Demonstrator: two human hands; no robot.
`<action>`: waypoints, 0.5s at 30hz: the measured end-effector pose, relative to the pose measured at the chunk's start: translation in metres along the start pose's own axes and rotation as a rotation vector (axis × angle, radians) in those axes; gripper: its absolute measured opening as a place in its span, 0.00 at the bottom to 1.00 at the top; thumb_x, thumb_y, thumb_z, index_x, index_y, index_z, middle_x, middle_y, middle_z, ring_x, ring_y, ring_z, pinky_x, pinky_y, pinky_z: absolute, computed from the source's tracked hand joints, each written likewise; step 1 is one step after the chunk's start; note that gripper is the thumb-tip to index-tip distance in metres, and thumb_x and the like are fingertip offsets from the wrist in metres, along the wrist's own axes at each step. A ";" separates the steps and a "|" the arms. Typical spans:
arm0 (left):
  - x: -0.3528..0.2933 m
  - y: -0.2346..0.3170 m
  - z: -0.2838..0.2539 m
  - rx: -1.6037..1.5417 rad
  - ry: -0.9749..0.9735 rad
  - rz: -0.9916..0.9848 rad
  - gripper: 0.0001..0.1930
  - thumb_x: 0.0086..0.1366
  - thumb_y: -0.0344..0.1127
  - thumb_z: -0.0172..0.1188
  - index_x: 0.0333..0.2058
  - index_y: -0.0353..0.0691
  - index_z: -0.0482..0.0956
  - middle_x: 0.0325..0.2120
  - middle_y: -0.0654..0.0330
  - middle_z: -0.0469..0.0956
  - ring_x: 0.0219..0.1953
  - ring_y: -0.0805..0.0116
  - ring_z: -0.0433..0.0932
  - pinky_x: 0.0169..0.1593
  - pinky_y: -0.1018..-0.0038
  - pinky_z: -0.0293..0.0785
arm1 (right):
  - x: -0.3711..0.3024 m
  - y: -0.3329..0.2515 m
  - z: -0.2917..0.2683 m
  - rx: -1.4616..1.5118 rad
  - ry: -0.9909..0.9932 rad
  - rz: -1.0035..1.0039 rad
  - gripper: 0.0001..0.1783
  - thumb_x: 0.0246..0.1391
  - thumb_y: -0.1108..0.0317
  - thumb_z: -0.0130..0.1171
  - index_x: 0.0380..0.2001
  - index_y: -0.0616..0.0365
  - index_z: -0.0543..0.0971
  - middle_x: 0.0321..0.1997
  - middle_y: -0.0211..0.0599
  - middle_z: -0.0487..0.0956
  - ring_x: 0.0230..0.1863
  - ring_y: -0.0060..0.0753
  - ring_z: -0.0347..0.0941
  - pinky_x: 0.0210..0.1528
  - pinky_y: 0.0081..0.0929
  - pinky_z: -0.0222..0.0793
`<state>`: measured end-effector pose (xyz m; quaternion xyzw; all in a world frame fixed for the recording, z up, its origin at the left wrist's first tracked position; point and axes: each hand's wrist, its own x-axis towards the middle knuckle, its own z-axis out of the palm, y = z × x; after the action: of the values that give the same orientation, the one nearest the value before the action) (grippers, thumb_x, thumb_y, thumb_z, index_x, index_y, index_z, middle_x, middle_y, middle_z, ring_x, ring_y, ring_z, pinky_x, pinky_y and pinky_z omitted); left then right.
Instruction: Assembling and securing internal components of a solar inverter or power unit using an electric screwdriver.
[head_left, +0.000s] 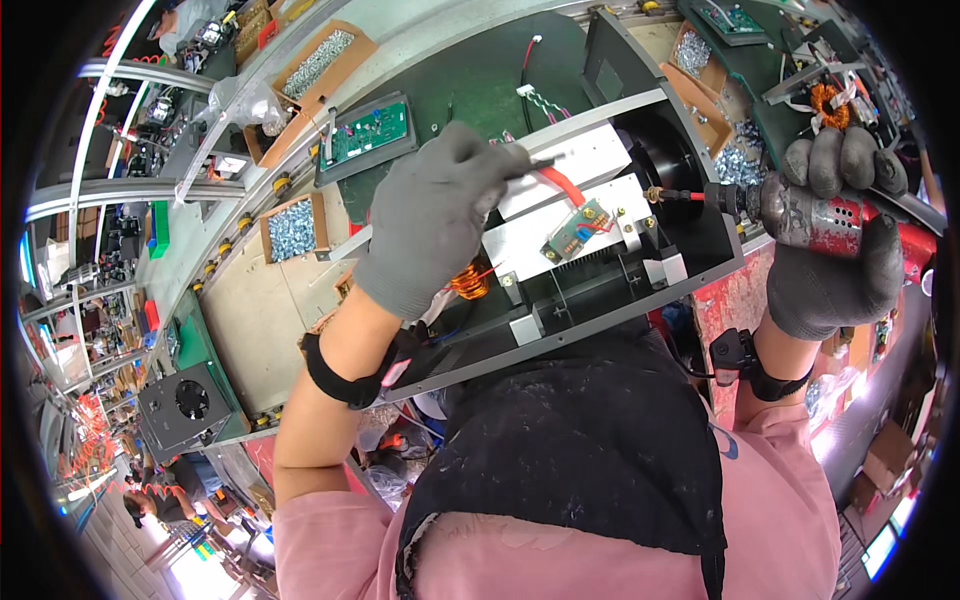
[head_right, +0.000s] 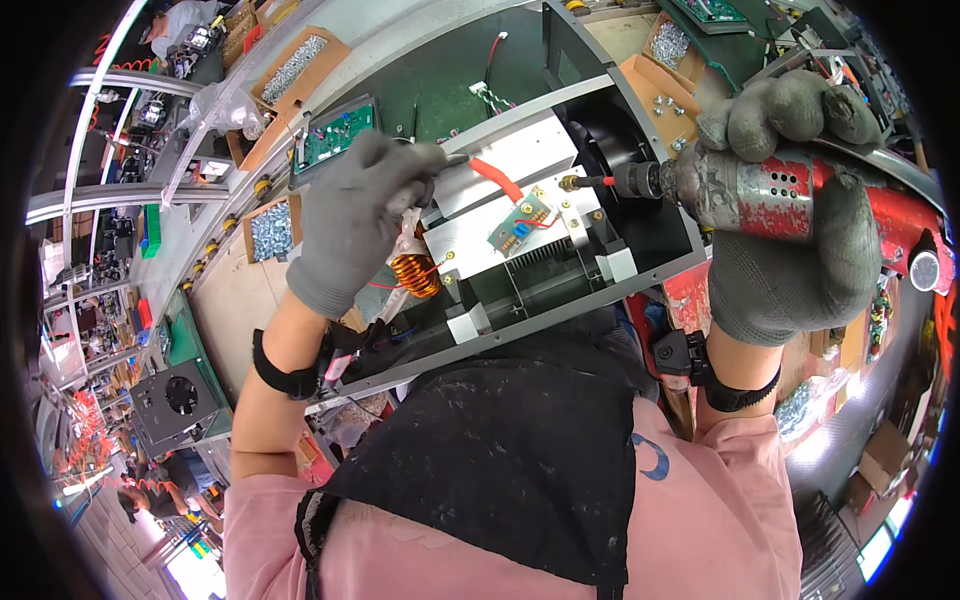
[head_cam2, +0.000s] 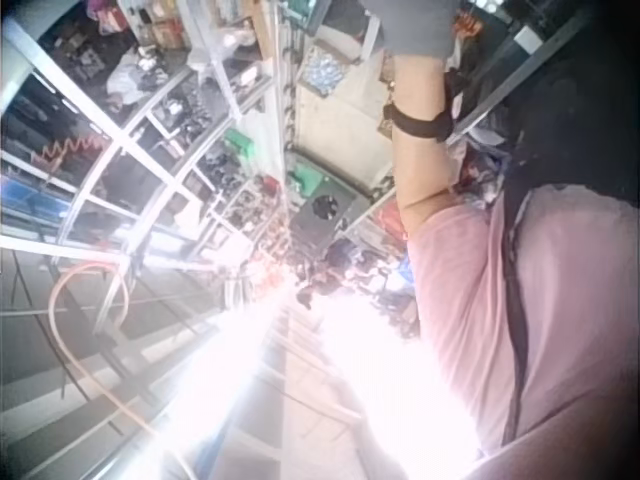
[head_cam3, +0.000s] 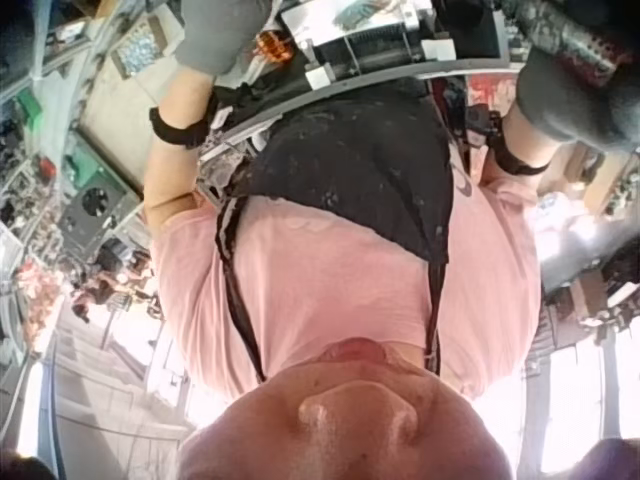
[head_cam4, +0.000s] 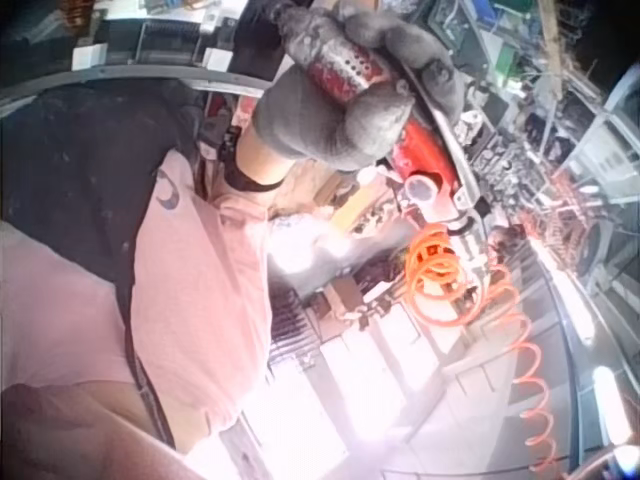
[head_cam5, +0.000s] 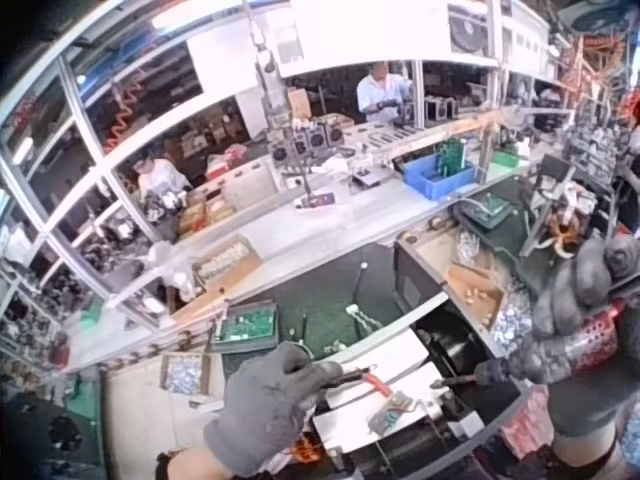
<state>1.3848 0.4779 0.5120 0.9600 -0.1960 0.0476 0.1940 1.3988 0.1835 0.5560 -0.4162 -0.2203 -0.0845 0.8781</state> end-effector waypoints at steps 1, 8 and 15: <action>0.003 0.001 -0.001 -0.004 -0.003 -0.003 0.12 0.57 0.33 0.55 0.41 0.50 0.79 0.32 0.60 0.75 0.34 0.59 0.77 0.36 0.67 0.73 | 0.001 0.002 0.000 -0.013 -0.013 -0.009 0.20 0.46 0.60 0.55 0.43 0.57 0.71 0.34 0.32 0.58 0.35 0.30 0.54 0.40 0.29 0.54; 0.018 -0.005 0.009 0.289 -0.241 0.221 0.09 0.49 0.34 0.61 0.30 0.56 0.83 0.46 0.63 0.69 0.57 0.61 0.61 0.54 0.61 0.60 | 0.004 0.010 0.002 -0.006 -0.077 0.046 0.20 0.47 0.59 0.55 0.43 0.56 0.71 0.34 0.31 0.57 0.36 0.31 0.54 0.39 0.29 0.56; 0.029 -0.014 0.012 0.232 -0.381 0.195 0.07 0.51 0.36 0.60 0.28 0.59 0.84 0.49 0.62 0.68 0.58 0.63 0.60 0.55 0.64 0.58 | 0.006 0.024 0.009 -0.050 -0.125 0.111 0.19 0.48 0.59 0.55 0.44 0.51 0.70 0.34 0.31 0.57 0.36 0.33 0.55 0.33 0.30 0.62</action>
<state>1.4173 0.4745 0.5008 0.9440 -0.3142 -0.0935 0.0365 1.4089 0.2063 0.5473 -0.4542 -0.2489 -0.0150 0.8553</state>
